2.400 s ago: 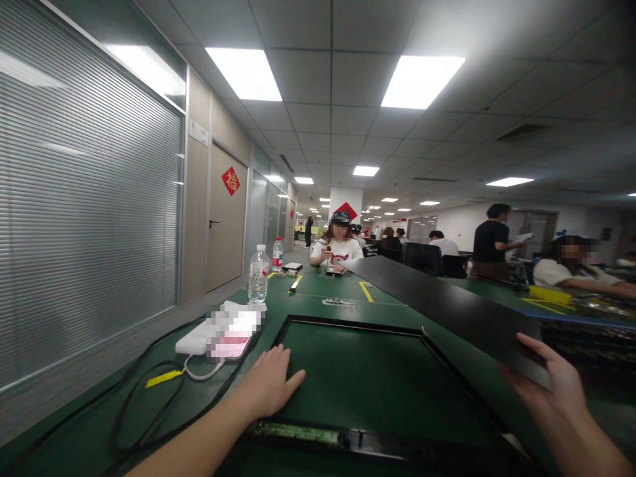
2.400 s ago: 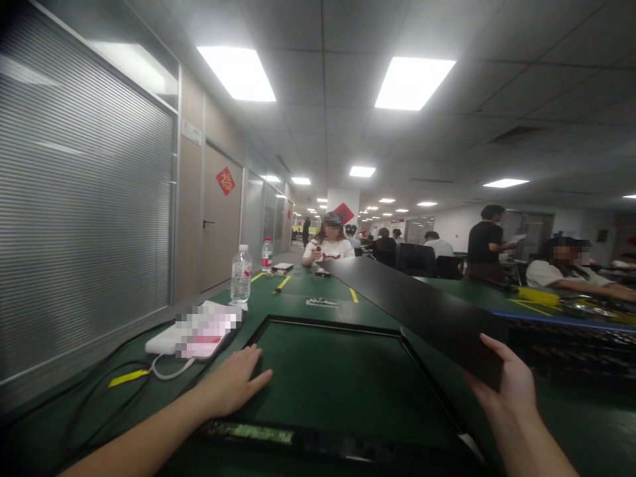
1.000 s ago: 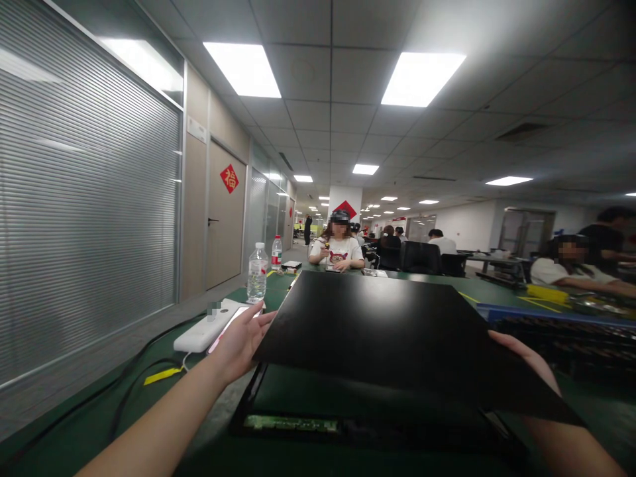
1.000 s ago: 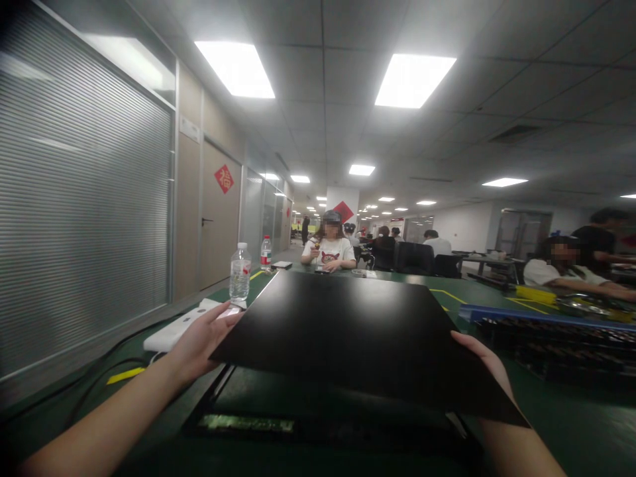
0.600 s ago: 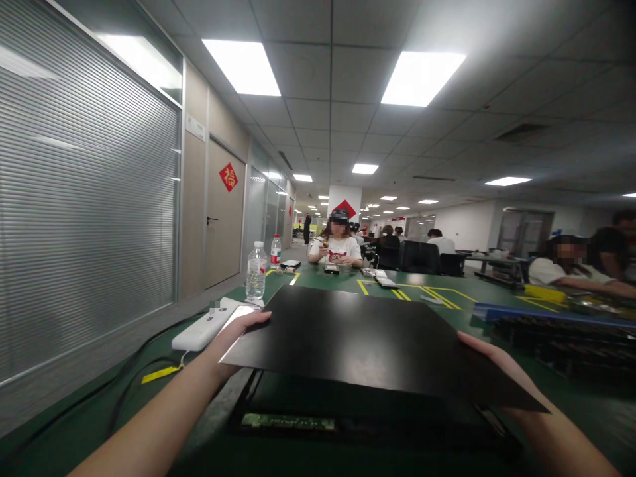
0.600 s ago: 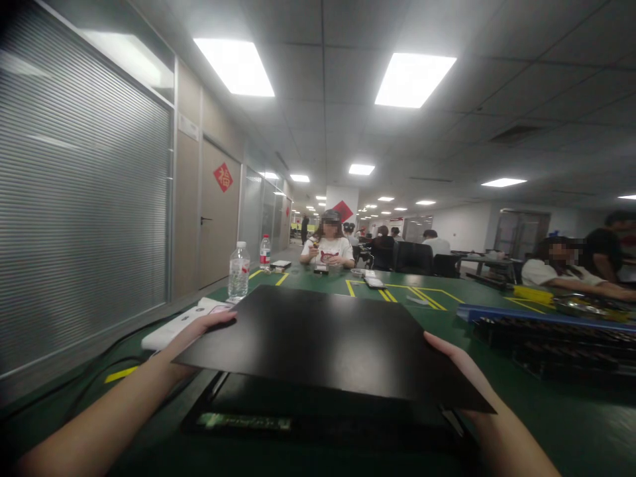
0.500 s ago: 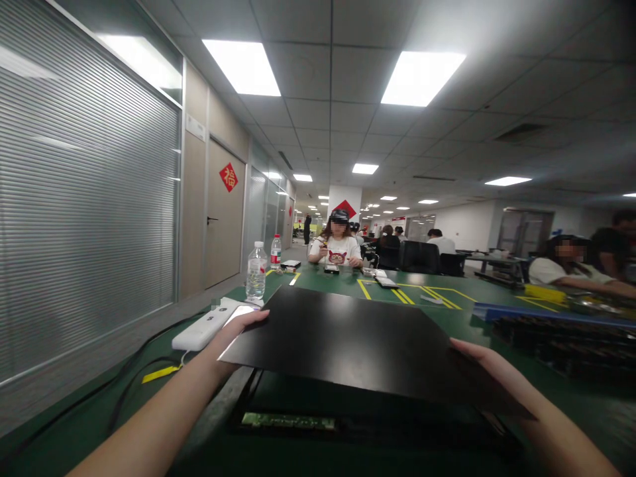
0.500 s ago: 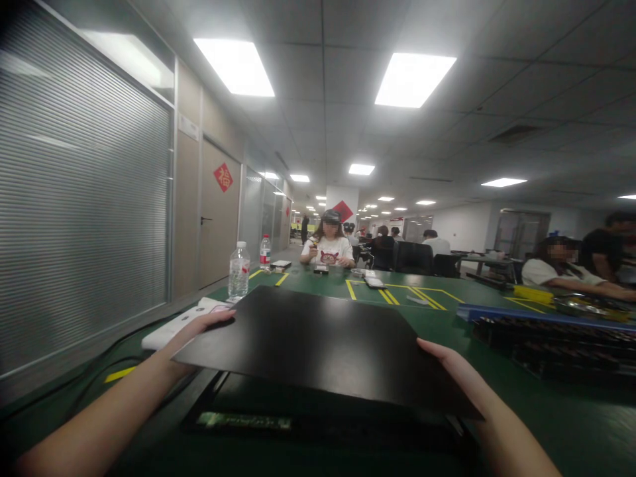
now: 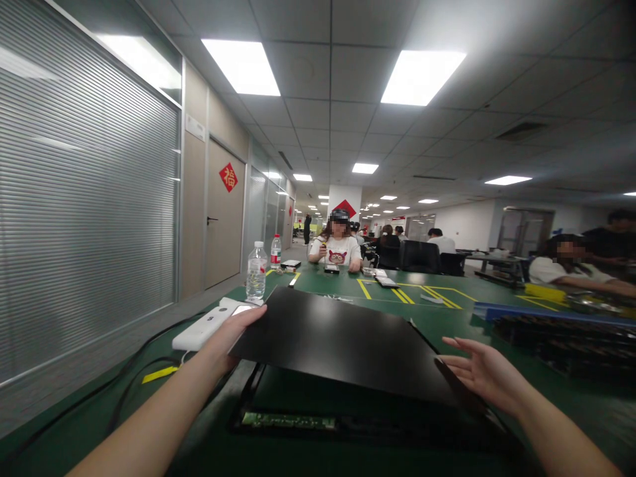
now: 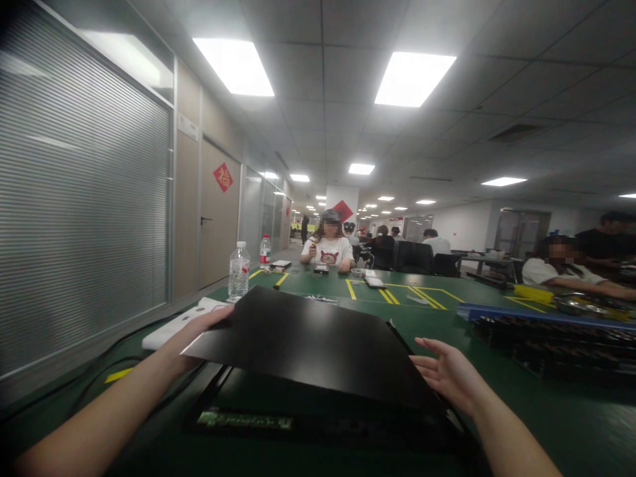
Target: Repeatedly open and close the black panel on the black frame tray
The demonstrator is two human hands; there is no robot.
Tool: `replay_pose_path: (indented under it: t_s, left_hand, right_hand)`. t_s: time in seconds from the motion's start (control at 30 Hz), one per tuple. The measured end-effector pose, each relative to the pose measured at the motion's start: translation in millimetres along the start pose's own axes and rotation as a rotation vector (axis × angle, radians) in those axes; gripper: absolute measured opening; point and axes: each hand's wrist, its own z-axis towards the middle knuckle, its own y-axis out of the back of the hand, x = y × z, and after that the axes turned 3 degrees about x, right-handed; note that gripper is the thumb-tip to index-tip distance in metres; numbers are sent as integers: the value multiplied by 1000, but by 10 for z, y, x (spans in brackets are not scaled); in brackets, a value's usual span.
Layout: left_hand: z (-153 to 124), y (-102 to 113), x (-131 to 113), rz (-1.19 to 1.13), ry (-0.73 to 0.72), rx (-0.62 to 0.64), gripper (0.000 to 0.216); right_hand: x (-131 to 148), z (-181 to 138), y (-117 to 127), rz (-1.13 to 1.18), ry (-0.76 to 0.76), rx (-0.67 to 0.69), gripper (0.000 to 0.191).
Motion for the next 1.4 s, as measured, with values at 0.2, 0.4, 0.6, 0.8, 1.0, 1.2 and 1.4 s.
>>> replay_pose_path:
  t_s: [0.2,0.4,0.6,0.8,1.0,1.2,1.4]
  left_hand:
    - [12,34,29,54,-18,17,33]
    - [28,51,41,74,-44,2,39]
    - [87,118,49,30,-54,-34,44]
    - [89,54,122,35,-117,-69,41]
    - [80,-58,260,61,-77,-74,36]
    - [189,-4,394,110,-50,-85,39]
    - [266,57,424,99,-4,-103,41]
  right_hand:
    - [-27,-1,-20,-30,-34,11,66]
    - [-33,-11,-32,-52,-12,31,63]
    - [-14,-39,-90,-74,25,28,59]
    - [-29,22,-31,-45,45,-36,58]
    - [-61,95,60,-127,45,-119,54]
    - [-63,91,64,-203,49,-217,48]
    - [-76,114,78,-229,47,-202,47]
